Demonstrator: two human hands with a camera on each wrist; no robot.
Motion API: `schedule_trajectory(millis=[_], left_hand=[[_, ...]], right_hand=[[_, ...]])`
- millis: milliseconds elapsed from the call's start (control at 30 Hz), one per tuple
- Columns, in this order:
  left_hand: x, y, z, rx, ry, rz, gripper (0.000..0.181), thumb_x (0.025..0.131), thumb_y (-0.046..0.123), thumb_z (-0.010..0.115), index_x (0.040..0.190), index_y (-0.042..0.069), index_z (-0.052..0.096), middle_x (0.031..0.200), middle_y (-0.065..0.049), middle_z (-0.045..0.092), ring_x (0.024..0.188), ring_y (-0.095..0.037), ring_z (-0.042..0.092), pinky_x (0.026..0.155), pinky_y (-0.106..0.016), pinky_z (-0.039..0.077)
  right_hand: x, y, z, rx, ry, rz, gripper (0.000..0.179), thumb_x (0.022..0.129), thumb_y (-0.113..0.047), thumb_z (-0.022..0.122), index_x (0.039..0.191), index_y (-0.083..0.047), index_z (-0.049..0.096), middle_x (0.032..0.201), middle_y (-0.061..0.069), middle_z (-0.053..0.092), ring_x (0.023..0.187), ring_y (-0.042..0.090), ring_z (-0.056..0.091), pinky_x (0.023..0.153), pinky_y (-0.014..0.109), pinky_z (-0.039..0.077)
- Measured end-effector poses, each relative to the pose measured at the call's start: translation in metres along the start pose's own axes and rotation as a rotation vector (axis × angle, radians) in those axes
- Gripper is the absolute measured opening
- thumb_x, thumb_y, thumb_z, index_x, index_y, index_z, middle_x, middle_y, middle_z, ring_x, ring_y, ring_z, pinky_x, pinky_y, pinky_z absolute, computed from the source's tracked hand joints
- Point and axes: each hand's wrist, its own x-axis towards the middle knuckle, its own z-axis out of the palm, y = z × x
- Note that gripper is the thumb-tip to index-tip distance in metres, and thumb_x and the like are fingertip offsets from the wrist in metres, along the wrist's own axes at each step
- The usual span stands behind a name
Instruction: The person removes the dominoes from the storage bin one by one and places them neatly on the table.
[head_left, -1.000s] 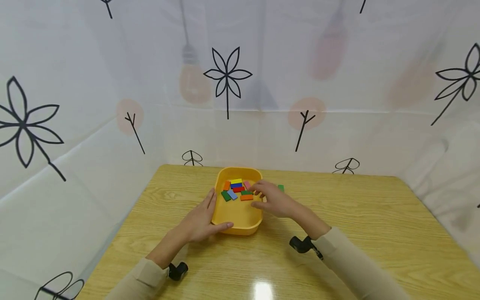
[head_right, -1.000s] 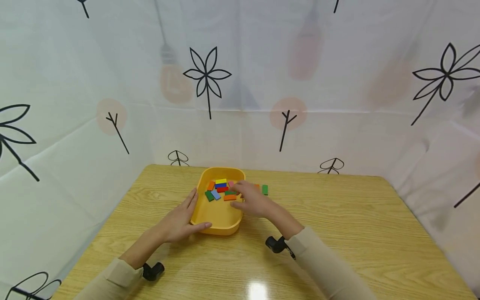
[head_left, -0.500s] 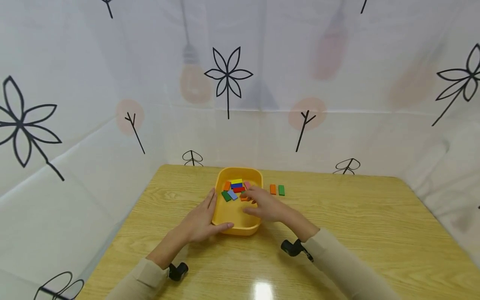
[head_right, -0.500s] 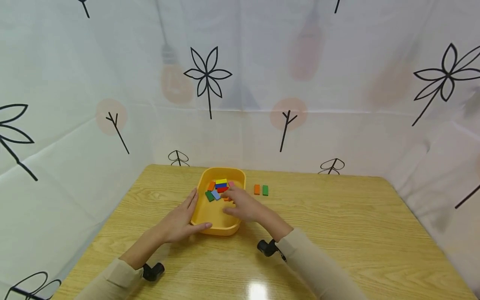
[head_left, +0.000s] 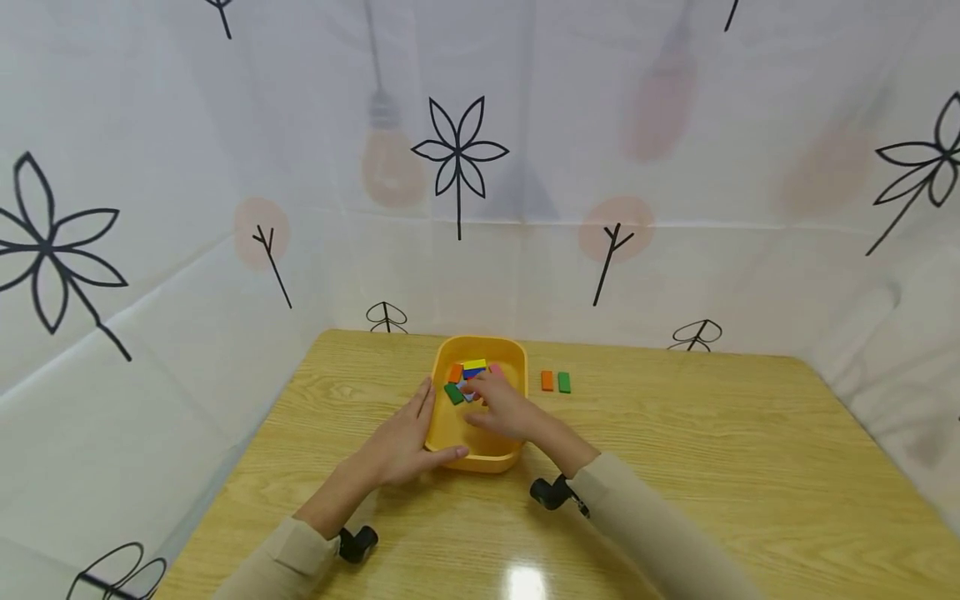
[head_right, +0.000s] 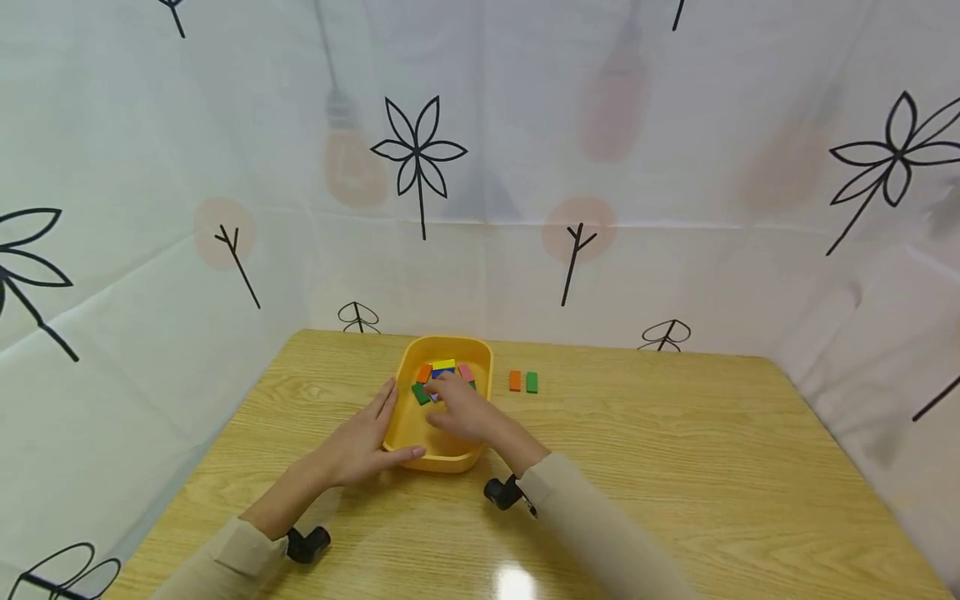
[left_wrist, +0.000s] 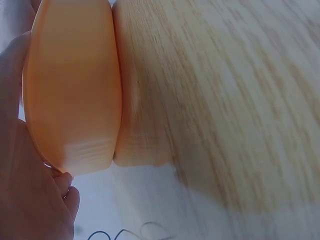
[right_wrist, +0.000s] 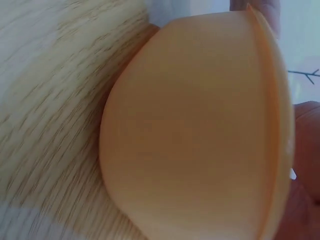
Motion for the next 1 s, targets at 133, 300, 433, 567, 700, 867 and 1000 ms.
schedule_trajectory(millis=[133, 300, 433, 567, 700, 867, 1000], left_hand=[[0.0, 0.0, 0.0, 0.0, 0.002, -0.002, 0.121, 0.087, 0.087, 0.043, 0.164, 0.001, 0.006, 0.172, -0.01, -0.002, 0.154, -0.033, 0.023, 0.12, -0.049, 0.032], [0.0, 0.0, 0.0, 0.006, 0.004, 0.007, 0.121, 0.087, 0.087, 0.042, 0.163, 0.0, 0.006, 0.172, -0.01, -0.002, 0.155, -0.032, 0.021, 0.121, -0.048, 0.031], [0.0, 0.0, 0.0, 0.007, 0.005, 0.01, 0.121, 0.087, 0.087, 0.042, 0.163, 0.0, 0.007, 0.172, -0.011, -0.002, 0.155, -0.032, 0.019, 0.122, -0.048, 0.029], [0.0, 0.0, 0.0, 0.01, 0.002, 0.007, 0.12, 0.087, 0.087, 0.042, 0.163, 0.001, 0.007, 0.172, -0.011, -0.001, 0.154, -0.033, 0.021, 0.121, -0.048, 0.03], [-0.001, 0.001, 0.0, 0.002, 0.002, 0.001, 0.118, 0.088, 0.085, 0.045, 0.163, 0.001, 0.006, 0.172, -0.01, -0.001, 0.154, -0.034, 0.022, 0.121, -0.049, 0.031], [-0.001, 0.002, -0.001, 0.004, -0.001, 0.002, 0.119, 0.088, 0.086, 0.044, 0.164, 0.002, 0.006, 0.172, -0.01, -0.001, 0.154, -0.034, 0.022, 0.121, -0.049, 0.031], [-0.001, 0.002, -0.002, 0.005, -0.005, 0.003, 0.12, 0.087, 0.087, 0.042, 0.163, 0.001, 0.007, 0.172, -0.01, -0.001, 0.154, -0.034, 0.022, 0.12, -0.049, 0.031]], right_hand=[[0.009, -0.002, 0.006, 0.022, 0.01, 0.09, 0.044, 0.095, -0.006, 0.071, 0.135, 0.008, 0.058, 0.13, 0.023, 0.059, 0.115, 0.037, 0.06, 0.101, 0.05, 0.051], [0.022, 0.004, 0.015, -0.031, 0.036, 0.133, 0.044, 0.094, -0.004, 0.069, 0.135, 0.006, 0.059, 0.132, 0.02, 0.058, 0.118, 0.033, 0.058, 0.106, 0.049, 0.048], [0.03, 0.009, 0.021, -0.088, 0.055, 0.125, 0.041, 0.092, 0.0, 0.068, 0.132, 0.005, 0.061, 0.13, 0.02, 0.059, 0.118, 0.033, 0.057, 0.106, 0.048, 0.047], [0.035, 0.01, 0.023, -0.134, 0.059, 0.112, 0.037, 0.091, 0.002, 0.069, 0.128, 0.004, 0.063, 0.125, 0.019, 0.062, 0.113, 0.033, 0.058, 0.104, 0.047, 0.048], [0.039, 0.01, 0.024, -0.166, 0.053, 0.087, 0.039, 0.09, 0.002, 0.071, 0.128, 0.004, 0.063, 0.124, 0.019, 0.063, 0.111, 0.032, 0.059, 0.103, 0.048, 0.048], [0.043, 0.012, 0.025, -0.213, 0.031, 0.084, 0.041, 0.092, 0.0, 0.07, 0.132, 0.003, 0.063, 0.129, 0.018, 0.064, 0.12, 0.034, 0.059, 0.109, 0.048, 0.044], [0.044, 0.015, 0.027, -0.244, 0.021, 0.083, 0.041, 0.094, -0.003, 0.07, 0.133, 0.002, 0.063, 0.132, 0.017, 0.064, 0.125, 0.035, 0.058, 0.112, 0.049, 0.042]])
